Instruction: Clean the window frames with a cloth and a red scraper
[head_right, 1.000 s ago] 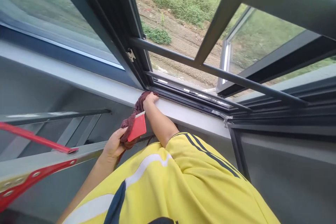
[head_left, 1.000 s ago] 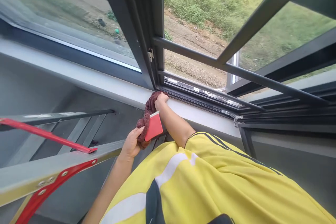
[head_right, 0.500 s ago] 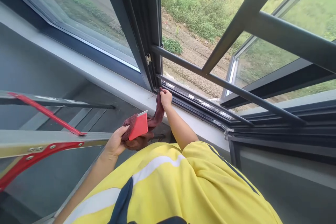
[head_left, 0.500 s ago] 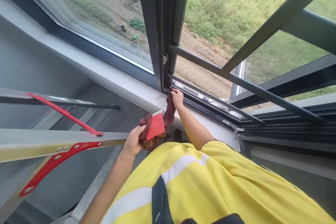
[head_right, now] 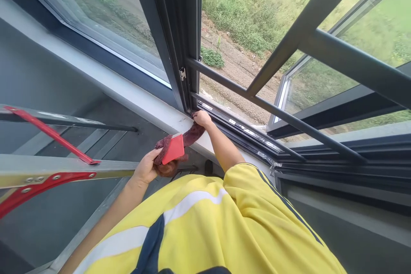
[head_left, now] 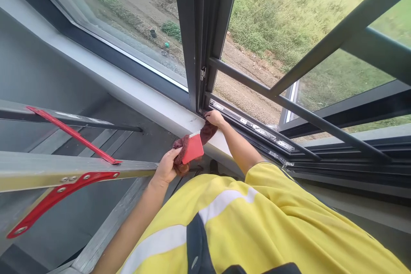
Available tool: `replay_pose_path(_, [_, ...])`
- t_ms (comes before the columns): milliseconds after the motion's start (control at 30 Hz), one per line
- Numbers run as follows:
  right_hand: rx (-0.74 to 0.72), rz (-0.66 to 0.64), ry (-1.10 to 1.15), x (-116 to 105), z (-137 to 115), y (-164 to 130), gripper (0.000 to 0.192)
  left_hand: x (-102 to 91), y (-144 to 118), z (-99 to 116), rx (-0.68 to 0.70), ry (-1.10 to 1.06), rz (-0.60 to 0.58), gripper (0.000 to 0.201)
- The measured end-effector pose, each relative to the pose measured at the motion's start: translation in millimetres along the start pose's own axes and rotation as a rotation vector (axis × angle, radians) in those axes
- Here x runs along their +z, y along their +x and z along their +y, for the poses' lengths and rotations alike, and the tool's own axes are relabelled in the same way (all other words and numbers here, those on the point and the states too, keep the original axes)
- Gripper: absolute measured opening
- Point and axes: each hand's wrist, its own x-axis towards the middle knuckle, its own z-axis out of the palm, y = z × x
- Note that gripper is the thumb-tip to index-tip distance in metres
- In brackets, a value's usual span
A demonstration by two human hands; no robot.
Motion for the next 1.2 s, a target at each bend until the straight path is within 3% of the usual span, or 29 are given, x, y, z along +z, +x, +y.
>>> replay_pose_path(100, [0.032,0.15,0.02,0.2,1.0,-5.2,0.017,-2.2,4.9,-3.3,-0.017,-0.044,0.026,0.018])
replay_pose_path(167, [0.083,0.184,-0.018,8.6,-8.2,-4.9,0.022,-0.2,7.5,-4.5,-0.039,-0.069,0.018,0.015])
replay_pose_path(267, [0.106,-0.027,0.033,11.7,-20.4,-7.3,0.023,7.5,8.7,-4.1,-0.053,-0.131,-0.011,0.015])
replay_pose_path(367, [0.05,-0.237,0.194,-9.5,-14.8,-27.6,0.02,13.7,5.7,-1.1,-0.03,-0.2,0.007,0.012])
replay_pose_path(467, [0.05,-0.188,0.217,-42.2,0.5,-65.0,0.023,12.8,-0.4,6.4,-0.052,-0.185,0.04,0.011])
replay_pose_path(567, [0.133,-0.154,0.123,-68.8,0.5,-103.6,0.012,10.2,-7.9,19.0,-0.105,-0.082,-0.017,0.02])
replay_pose_path(633, [0.147,-0.172,0.206,-80.5,-15.3,-126.8,0.011,12.1,-13.4,28.5,-0.094,-0.017,-0.068,0.027])
replay_pose_path(667, [0.128,-0.219,0.306,-84.8,-27.2,-138.1,0.021,14.4,-16.2,32.7,-0.088,0.015,-0.098,0.03])
replay_pose_path(733, [0.062,-0.396,0.533,-89.5,-54.5,-160.6,0.044,20.7,-21.1,38.2,-0.099,0.077,-0.188,0.037])
replay_pose_path(800, [-0.002,-0.518,0.681,-87.1,-79.4,-181.2,0.052,27.1,-24.2,38.7,-0.086,0.109,-0.264,0.038])
replay_pose_path(900, [-0.03,-0.401,0.751,-70.2,-97.9,-198.7,0.05,33.8,-23.5,31.0,0.026,0.088,-0.238,0.032])
replay_pose_path(1033, [0.063,-0.25,0.762,-52.2,-79.6,-192.9,0.04,35.3,-16.5,22.1,0.043,0.104,-0.153,0.037])
replay_pose_path(1133, [0.033,0.029,0.571,-64.6,-48.5,-186.4,0.027,32.1,-13.9,29.8,-0.018,0.124,-0.138,0.04])
replay_pose_path(1200, [-0.05,0.095,0.396,-79.7,-31.0,-187.2,0.02,30.5,-16.8,42.1,-0.016,0.145,-0.15,0.039])
